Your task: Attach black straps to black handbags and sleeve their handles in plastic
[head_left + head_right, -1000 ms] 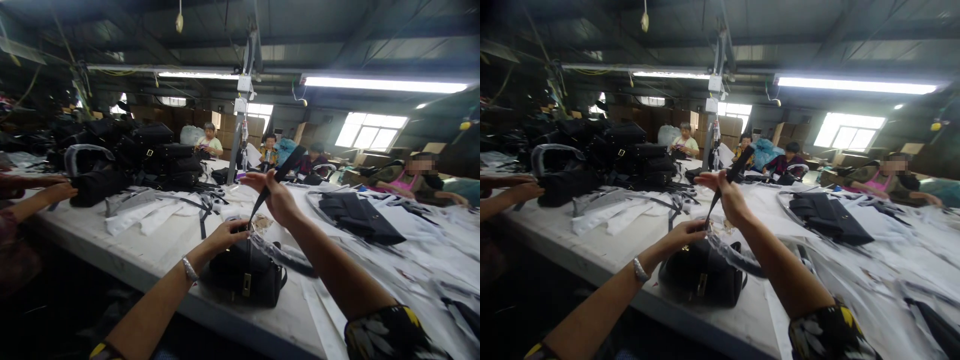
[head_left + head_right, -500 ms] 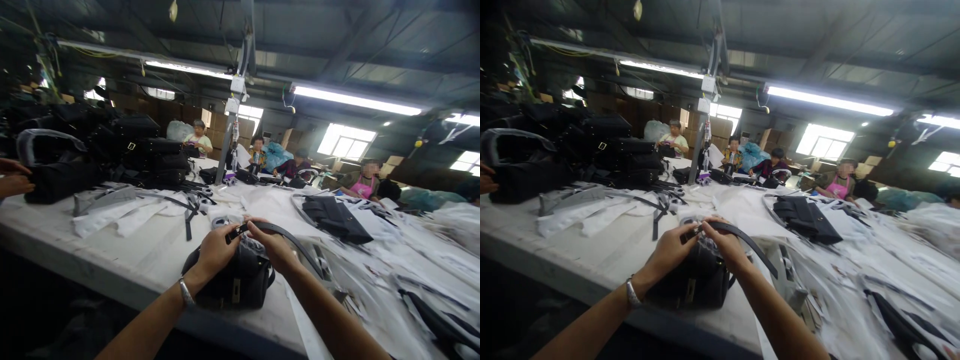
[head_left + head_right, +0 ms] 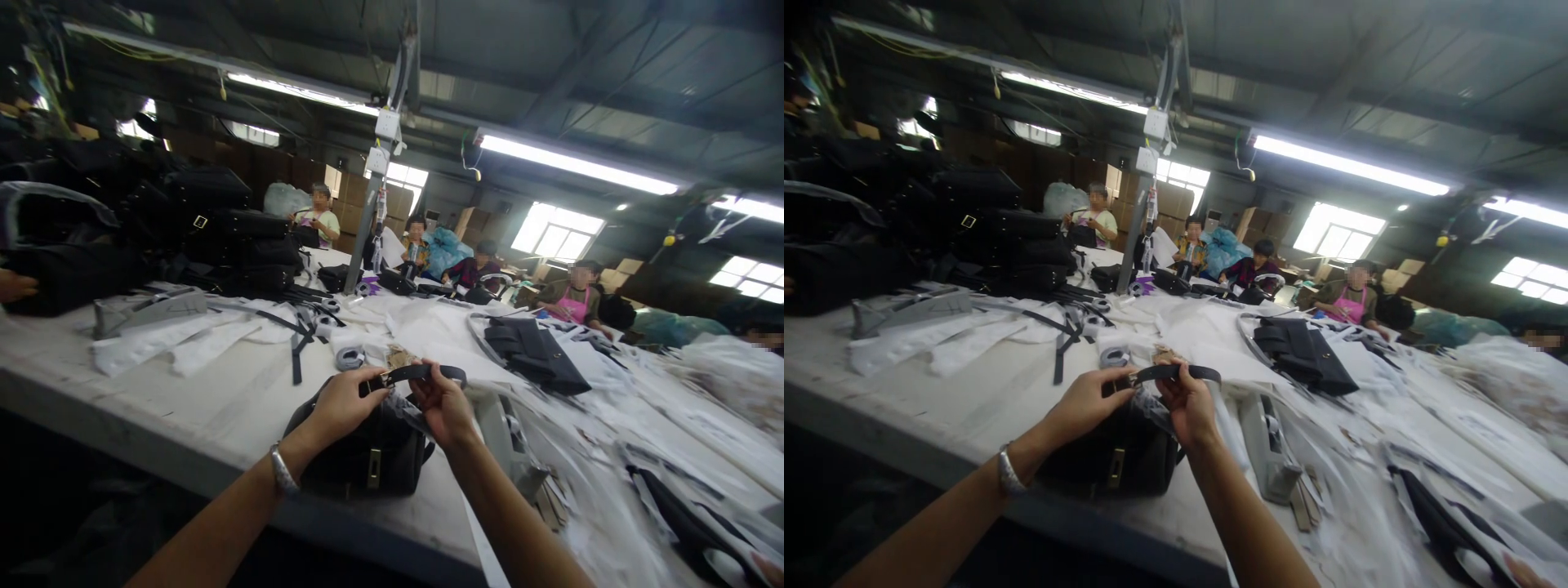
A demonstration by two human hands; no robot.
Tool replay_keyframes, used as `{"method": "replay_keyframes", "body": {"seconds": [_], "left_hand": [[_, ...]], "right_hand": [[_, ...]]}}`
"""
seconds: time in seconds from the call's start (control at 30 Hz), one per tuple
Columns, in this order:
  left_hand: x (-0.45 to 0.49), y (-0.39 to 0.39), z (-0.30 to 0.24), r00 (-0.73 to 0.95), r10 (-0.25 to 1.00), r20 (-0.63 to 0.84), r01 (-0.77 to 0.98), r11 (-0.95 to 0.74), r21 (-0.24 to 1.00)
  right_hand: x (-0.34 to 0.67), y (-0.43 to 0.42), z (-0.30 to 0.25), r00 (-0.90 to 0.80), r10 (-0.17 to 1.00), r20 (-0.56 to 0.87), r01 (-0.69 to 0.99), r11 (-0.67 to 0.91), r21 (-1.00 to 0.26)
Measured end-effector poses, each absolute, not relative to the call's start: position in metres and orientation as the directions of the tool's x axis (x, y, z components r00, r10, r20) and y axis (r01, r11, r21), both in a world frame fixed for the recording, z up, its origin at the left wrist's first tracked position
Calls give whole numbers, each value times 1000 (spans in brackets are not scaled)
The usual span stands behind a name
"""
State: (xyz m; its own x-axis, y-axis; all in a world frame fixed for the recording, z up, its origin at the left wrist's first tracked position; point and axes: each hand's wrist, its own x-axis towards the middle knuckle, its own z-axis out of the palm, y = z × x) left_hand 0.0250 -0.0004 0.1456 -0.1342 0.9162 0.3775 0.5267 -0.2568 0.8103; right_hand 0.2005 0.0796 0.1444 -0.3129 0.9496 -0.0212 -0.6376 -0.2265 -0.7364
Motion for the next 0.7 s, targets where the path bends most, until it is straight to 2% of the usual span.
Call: {"method": "replay_keyframes", "body": {"seconds": [0.2,0.37,0.47,0.53,0.63,0.7], "left_hand": [[27,-3,146,-55,913,404,432,-343,834],[28,-3,145,-22,917,398,368,-363,856],[28,-4,143,-51,918,393,394,-343,853],[28,-5,144,-97,917,386,427,-312,849],[29,-5,146,-132,914,384,448,-291,845],[30,-5,148,-126,908,400,446,-308,840]], "right_hand": [[204,85,142,-280,950,-139,-734,-305,-607],[203,87,144,-262,957,-128,-765,-287,-577],[204,79,146,-290,956,-47,-723,-251,-644],[206,70,149,-331,942,48,-649,-190,-737],[210,59,155,-411,895,172,-452,-36,-891],[211,57,157,-449,869,207,-321,60,-945]]}}
